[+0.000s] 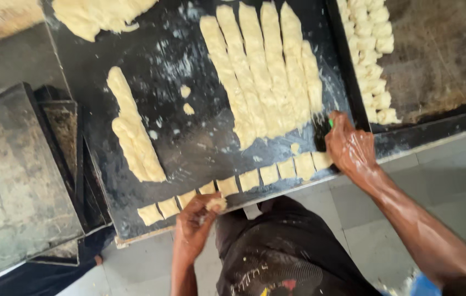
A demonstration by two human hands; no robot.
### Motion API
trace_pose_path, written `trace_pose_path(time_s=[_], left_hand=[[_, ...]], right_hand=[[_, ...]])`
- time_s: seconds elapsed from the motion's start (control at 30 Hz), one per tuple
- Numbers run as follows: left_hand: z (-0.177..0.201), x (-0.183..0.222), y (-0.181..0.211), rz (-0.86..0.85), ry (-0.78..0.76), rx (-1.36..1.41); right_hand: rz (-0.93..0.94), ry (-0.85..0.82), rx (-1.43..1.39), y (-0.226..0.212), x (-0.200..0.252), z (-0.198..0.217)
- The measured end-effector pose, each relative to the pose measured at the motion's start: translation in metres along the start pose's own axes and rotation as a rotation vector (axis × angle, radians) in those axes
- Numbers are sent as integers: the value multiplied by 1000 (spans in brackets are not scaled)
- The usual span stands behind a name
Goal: The person uses a dough scraper to cut small portions from long rolls of dough and shapes them into buns by hand before placing them in rows on a baking tray.
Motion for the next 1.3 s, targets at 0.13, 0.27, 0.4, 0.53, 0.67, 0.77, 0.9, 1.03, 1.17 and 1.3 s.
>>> trace_pose_path(time_s=[0.13,0.27,0.4,0.53,0.67,0.77,0.9,1.03,1.17,1.3], left_hand=[[-47,-22,20,-126,-169,233],[-70,-42,10,122,-271,196],[-58,-43,9,-17,-226,443],[-39,-40,-20,49,-143,427],[-42,-40,-33,4,-146,488],[-27,-41,-36,45,-114,436],[37,-38,-32,-9,136,420],[82,-72,-9,-278,308,507],[93,-117,13,-472,419,384],[86,-143,-14,-306,406,156]], right_hand=[[220,29,-232,-26,-36,51],[380,187,-212,-26,-42,113],[110,-39,-250,22,14,86],[132,56,-109,24,79,26],[-57,60,-243,43,86,-17],[-62,196,-374,31,68,10],[287,219,-436,-85,40,31],[485,89,-525,-209,-46,-35],[650,-21,-336,-269,-96,-105],[726,26,-286,-262,-72,-113]])
Point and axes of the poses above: each hand's wrist, its own x-axis away from the middle knuckle, its own z-axis out of the back of the hand, y = z × x, the point moved 9 cm from there along -x, towards the middle knuckle, and after that the axes turned 15 degrees about -y, right-handed, at the moved point
